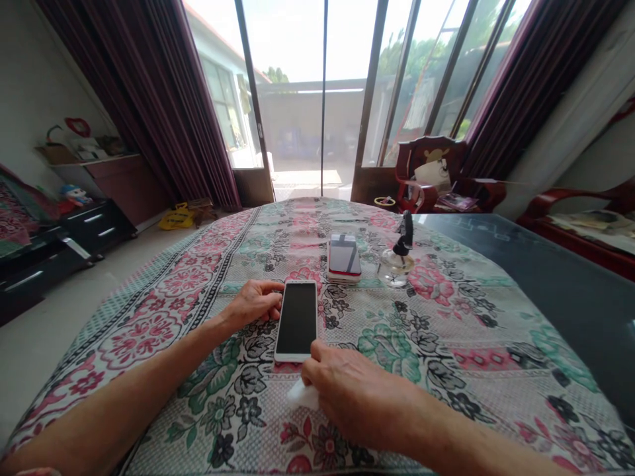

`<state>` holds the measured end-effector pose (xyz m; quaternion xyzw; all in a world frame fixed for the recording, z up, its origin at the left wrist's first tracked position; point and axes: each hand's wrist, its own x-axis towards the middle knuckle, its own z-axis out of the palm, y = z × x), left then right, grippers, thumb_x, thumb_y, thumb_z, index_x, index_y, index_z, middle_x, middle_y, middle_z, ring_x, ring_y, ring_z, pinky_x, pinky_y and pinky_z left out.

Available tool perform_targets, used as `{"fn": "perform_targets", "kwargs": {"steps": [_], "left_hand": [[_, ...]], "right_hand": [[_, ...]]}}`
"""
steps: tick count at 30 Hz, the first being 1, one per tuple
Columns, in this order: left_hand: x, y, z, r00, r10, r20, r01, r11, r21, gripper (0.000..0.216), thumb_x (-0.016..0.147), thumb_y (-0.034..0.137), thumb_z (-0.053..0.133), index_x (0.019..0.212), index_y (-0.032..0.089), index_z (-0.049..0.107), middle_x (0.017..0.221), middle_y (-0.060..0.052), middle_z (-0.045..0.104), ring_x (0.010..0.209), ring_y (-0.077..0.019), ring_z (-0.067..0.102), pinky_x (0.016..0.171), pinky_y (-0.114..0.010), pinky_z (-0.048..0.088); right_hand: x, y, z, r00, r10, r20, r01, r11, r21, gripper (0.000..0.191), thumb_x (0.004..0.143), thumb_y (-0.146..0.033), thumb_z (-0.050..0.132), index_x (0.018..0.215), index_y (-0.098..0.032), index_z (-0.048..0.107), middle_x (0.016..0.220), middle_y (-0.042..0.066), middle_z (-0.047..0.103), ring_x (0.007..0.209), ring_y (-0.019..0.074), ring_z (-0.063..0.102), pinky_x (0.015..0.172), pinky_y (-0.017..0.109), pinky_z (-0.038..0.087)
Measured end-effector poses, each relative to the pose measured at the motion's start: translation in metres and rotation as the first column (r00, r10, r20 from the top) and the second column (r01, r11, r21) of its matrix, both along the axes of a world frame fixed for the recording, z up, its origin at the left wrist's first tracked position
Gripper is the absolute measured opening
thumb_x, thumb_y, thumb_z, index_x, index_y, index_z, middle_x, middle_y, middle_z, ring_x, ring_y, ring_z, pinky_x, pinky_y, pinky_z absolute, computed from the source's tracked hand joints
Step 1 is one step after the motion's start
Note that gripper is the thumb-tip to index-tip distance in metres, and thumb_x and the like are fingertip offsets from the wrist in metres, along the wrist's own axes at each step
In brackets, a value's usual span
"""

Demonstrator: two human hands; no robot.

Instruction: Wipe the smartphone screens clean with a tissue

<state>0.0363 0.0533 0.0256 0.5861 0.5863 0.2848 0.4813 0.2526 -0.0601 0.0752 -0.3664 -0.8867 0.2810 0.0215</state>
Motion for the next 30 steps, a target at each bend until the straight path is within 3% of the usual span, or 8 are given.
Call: {"fn": "perform_targets", "kwargs": {"steps": [3,8,12,14,16,18,21,30], "left_hand": [[-0.001,0.0,0.0,1.0,-0.01,0.008,0.01,1.0,0.014,0.04,0.075,0.008,0.05,0.112,0.011,0.064,0.06,0.0,0.066,0.048,-0.0085,0.062,0.038,-0.012,0.041],[0.0,0.0,0.001,0.999,-0.037,0.018,0.037,0.999,-0.005,0.039,0.074,0.009,0.05,0.109,0.013,0.066,0.06,0.001,0.065,0.047,-0.0088,0.062,0.039,-0.014,0.041],[0.001,-0.002,0.0,0.993,-0.12,0.007,0.119,0.993,0.014,0.038,0.076,0.009,0.047,0.109,0.014,0.065,0.063,0.0,0.065,0.05,-0.01,0.063,0.041,-0.015,0.042],[0.0,-0.002,-0.002,0.982,-0.145,-0.123,0.16,0.979,0.125,0.035,0.078,0.012,0.047,0.107,0.014,0.066,0.063,0.0,0.064,0.053,-0.0119,0.064,0.047,-0.019,0.047],[-0.002,-0.001,-0.004,0.935,-0.063,-0.348,0.192,0.917,0.35,0.031,0.08,0.015,0.05,0.106,0.014,0.066,0.069,-0.003,0.065,0.065,-0.0164,0.065,0.061,-0.027,0.052],[-0.005,0.001,-0.007,0.863,0.07,-0.5,0.265,0.78,0.567,0.029,0.081,0.017,0.053,0.107,0.012,0.065,0.086,-0.009,0.067,0.085,-0.0223,0.064,0.079,-0.035,0.052],[-0.01,0.007,-0.016,0.832,0.072,-0.55,0.388,0.633,0.67,0.032,0.083,0.017,0.054,0.114,0.01,0.06,0.115,-0.013,0.061,0.109,-0.0259,0.054,0.097,-0.039,0.044],[-0.015,0.018,-0.033,0.807,-0.044,-0.589,0.488,0.609,0.625,0.032,0.09,0.02,0.044,0.119,0.014,0.056,0.127,-0.01,0.056,0.117,-0.023,0.048,0.104,-0.039,0.038]], "right_hand": [[-0.002,0.009,0.004,0.991,0.025,-0.134,-0.014,0.996,0.082,0.025,0.08,-0.005,0.046,0.095,-0.021,0.058,0.1,0.006,0.059,0.089,0.0159,0.056,0.08,0.03,0.047],[-0.003,0.041,-0.015,0.931,-0.029,-0.363,0.165,0.923,0.348,0.03,0.088,-0.011,0.041,0.111,-0.02,0.057,0.122,0.009,0.053,0.11,0.0189,0.051,0.095,0.037,0.043],[-0.006,0.051,-0.038,0.953,-0.022,-0.301,0.135,0.923,0.36,0.033,0.086,-0.019,0.05,0.118,-0.019,0.056,0.125,0.01,0.054,0.112,0.0211,0.05,0.097,0.038,0.043],[-0.008,0.05,-0.042,0.967,-0.031,-0.253,0.128,0.917,0.377,0.034,0.086,-0.024,0.053,0.119,-0.018,0.057,0.124,0.01,0.055,0.113,0.0229,0.049,0.099,0.041,0.041],[-0.011,0.047,-0.042,0.975,-0.019,-0.223,0.111,0.906,0.409,0.029,0.09,-0.025,0.048,0.116,-0.019,0.06,0.12,0.009,0.058,0.111,0.0224,0.05,0.101,0.043,0.038],[-0.013,0.046,-0.042,0.977,-0.003,-0.214,0.098,0.895,0.436,0.028,0.093,-0.022,0.042,0.112,-0.019,0.062,0.117,0.007,0.06,0.107,0.0209,0.051,0.101,0.042,0.036],[-0.015,0.047,-0.043,0.975,0.011,-0.222,0.093,0.887,0.453,0.029,0.095,-0.022,0.039,0.11,-0.019,0.063,0.116,0.007,0.061,0.104,0.0197,0.052,0.099,0.039,0.037],[-0.017,0.048,-0.049,0.966,0.001,-0.257,0.123,0.876,0.466,0.027,0.095,-0.023,0.04,0.097,-0.019,0.066,0.113,0.006,0.062,0.1,0.0186,0.052,0.096,0.037,0.039]]}}
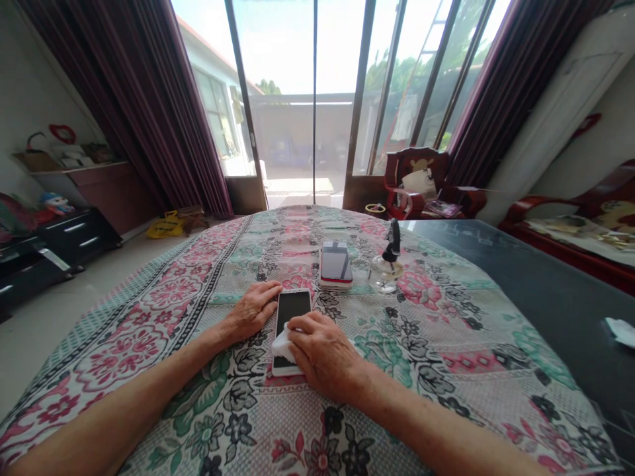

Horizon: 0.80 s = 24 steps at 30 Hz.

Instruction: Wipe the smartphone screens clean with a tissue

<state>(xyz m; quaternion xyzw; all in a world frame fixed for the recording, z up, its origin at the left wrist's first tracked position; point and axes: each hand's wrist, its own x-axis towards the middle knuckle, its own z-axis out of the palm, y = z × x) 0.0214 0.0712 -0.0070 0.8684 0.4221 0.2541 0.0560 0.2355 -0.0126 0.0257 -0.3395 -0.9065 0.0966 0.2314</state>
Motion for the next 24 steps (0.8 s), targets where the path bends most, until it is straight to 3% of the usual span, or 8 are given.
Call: {"fn": "perform_targets", "kwargs": {"steps": [11,20,24], "left_hand": [[-0.003,0.006,0.005,1.0,-0.023,-0.001,0.023,0.997,-0.08,0.034,0.089,0.021,0.047,0.12,0.017,0.059,0.129,-0.009,0.055,0.12,-0.0231,0.049,0.104,-0.038,0.039],[-0.002,0.005,0.008,1.0,-0.02,-0.016,0.019,0.994,-0.107,0.033,0.088,0.021,0.047,0.118,0.017,0.061,0.128,-0.009,0.056,0.119,-0.0229,0.05,0.104,-0.036,0.038],[-0.002,0.005,0.008,0.999,-0.031,-0.013,0.03,0.994,-0.107,0.031,0.089,0.021,0.046,0.115,0.021,0.061,0.125,-0.006,0.057,0.117,-0.0209,0.051,0.104,-0.035,0.039]], "right_hand": [[-0.005,0.008,-0.007,0.997,0.064,-0.033,-0.064,0.998,-0.004,0.027,0.094,-0.019,0.042,0.085,-0.018,0.068,0.105,0.006,0.064,0.094,0.0156,0.054,0.087,0.031,0.045],[-0.017,0.06,-0.009,0.998,0.054,-0.013,-0.053,0.994,0.098,0.024,0.092,-0.018,0.046,0.083,-0.017,0.068,0.099,0.007,0.065,0.093,0.0164,0.056,0.089,0.034,0.043],[-0.019,0.069,-0.011,1.0,0.008,-0.018,-0.006,0.994,0.111,0.021,0.091,-0.018,0.048,0.087,-0.017,0.069,0.101,0.007,0.065,0.095,0.0176,0.056,0.09,0.035,0.043]]}}
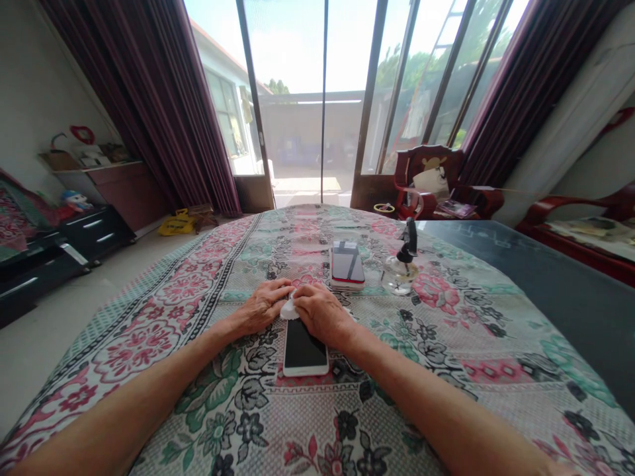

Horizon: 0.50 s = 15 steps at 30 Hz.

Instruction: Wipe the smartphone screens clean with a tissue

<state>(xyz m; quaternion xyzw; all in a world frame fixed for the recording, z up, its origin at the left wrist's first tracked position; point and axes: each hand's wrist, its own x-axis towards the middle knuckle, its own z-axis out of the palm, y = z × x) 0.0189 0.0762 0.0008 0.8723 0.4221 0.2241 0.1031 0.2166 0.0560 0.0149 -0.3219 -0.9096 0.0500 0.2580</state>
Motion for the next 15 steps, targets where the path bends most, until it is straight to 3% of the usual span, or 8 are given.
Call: {"fn": "perform_targets", "kwargs": {"steps": [8,15], "left_hand": [[-0.001,-0.001,-0.001,1.0,-0.022,0.018,0.022,1.0,0.022,0.029,0.09,0.023,0.047,0.115,0.021,0.062,0.125,-0.007,0.057,0.116,-0.0213,0.051,0.103,-0.035,0.04],[-0.001,0.002,-0.007,1.0,-0.004,0.018,0.003,0.999,0.042,0.031,0.087,0.021,0.049,0.116,0.021,0.061,0.128,-0.006,0.055,0.119,-0.0223,0.05,0.104,-0.036,0.039]], "right_hand": [[0.002,-0.006,0.0,0.994,-0.068,-0.082,0.064,0.996,-0.061,0.018,0.089,-0.015,0.05,0.093,-0.016,0.067,0.096,0.008,0.064,0.092,0.0164,0.057,0.084,0.031,0.045],[0.005,-0.02,0.01,1.0,-0.015,0.002,0.015,0.988,-0.154,0.016,0.084,-0.013,0.054,0.076,-0.017,0.067,0.091,0.005,0.063,0.082,0.013,0.057,0.077,0.025,0.044]]}}
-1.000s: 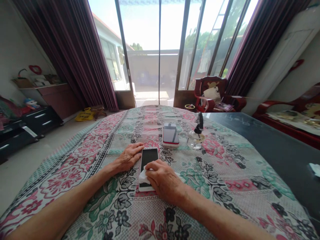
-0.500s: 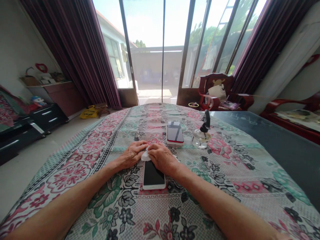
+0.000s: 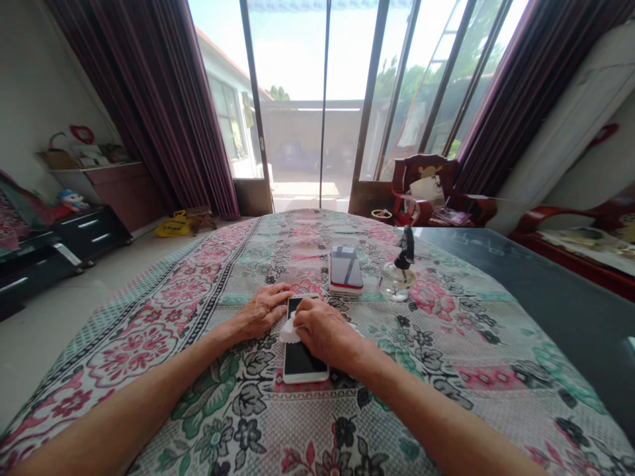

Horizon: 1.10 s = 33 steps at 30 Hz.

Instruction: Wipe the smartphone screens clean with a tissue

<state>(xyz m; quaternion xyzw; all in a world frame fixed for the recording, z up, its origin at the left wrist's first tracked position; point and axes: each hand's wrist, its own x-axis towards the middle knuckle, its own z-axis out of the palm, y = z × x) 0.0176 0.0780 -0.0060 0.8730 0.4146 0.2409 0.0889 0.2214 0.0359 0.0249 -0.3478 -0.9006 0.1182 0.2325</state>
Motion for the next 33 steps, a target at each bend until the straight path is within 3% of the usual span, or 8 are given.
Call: {"fn": "perform_targets", "kwargs": {"steps": [9,12,17,20,28,33], "left_hand": [[0.0,0.002,-0.001,0.999,-0.041,0.008,0.041,0.999,0.007,0.032,0.089,0.02,0.046,0.117,0.022,0.06,0.125,-0.005,0.058,0.116,-0.0202,0.052,0.105,-0.036,0.038],[0.0,0.001,-0.001,1.0,-0.026,0.01,0.026,1.0,0.016,0.031,0.088,0.021,0.048,0.115,0.023,0.062,0.124,-0.005,0.058,0.115,-0.0211,0.053,0.104,-0.036,0.04],[0.001,-0.002,0.002,1.0,0.018,0.009,-0.018,1.0,0.012,0.031,0.086,0.02,0.05,0.115,0.019,0.062,0.127,-0.008,0.057,0.118,-0.0232,0.051,0.104,-0.037,0.04],[0.002,-0.004,0.003,1.0,0.01,0.007,-0.01,1.0,0.016,0.031,0.087,0.019,0.049,0.115,0.018,0.061,0.127,-0.008,0.058,0.117,-0.0229,0.052,0.103,-0.037,0.041],[0.001,-0.002,0.002,1.0,0.0,0.01,0.0,1.0,0.004,0.03,0.088,0.02,0.048,0.115,0.021,0.062,0.125,-0.006,0.058,0.117,-0.0213,0.052,0.104,-0.038,0.04],[0.002,-0.004,0.003,1.0,-0.001,0.017,0.001,1.0,0.007,0.031,0.087,0.019,0.049,0.115,0.021,0.062,0.126,-0.006,0.058,0.117,-0.0217,0.052,0.103,-0.038,0.04]], "right_hand": [[-0.005,0.032,-0.008,0.984,-0.178,0.018,0.172,0.97,0.173,0.019,0.09,-0.016,0.05,0.079,-0.016,0.067,0.088,0.007,0.062,0.083,0.0163,0.055,0.081,0.029,0.043],[-0.004,0.023,-0.002,0.99,-0.135,0.038,0.13,0.984,0.122,0.02,0.088,-0.014,0.051,0.076,-0.015,0.066,0.087,0.007,0.063,0.082,0.0157,0.055,0.079,0.027,0.043],[-0.008,-0.018,0.015,0.992,0.032,0.123,-0.024,0.997,-0.069,0.017,0.079,-0.009,0.054,0.069,-0.017,0.066,0.082,0.004,0.062,0.074,0.012,0.055,0.071,0.023,0.042],[-0.012,-0.027,0.018,0.987,0.03,0.159,-0.016,0.996,-0.084,0.018,0.079,-0.009,0.052,0.067,-0.016,0.064,0.081,0.004,0.061,0.075,0.0125,0.054,0.069,0.023,0.041],[-0.01,0.022,0.0,0.975,-0.196,0.106,0.19,0.98,0.062,0.02,0.086,-0.012,0.05,0.072,-0.015,0.064,0.084,0.006,0.059,0.076,0.0136,0.053,0.071,0.024,0.04],[-0.013,0.014,0.004,0.936,-0.308,0.17,0.286,0.947,0.144,0.019,0.087,-0.011,0.045,0.079,-0.013,0.062,0.09,0.01,0.058,0.081,0.0158,0.052,0.072,0.026,0.04]]}}
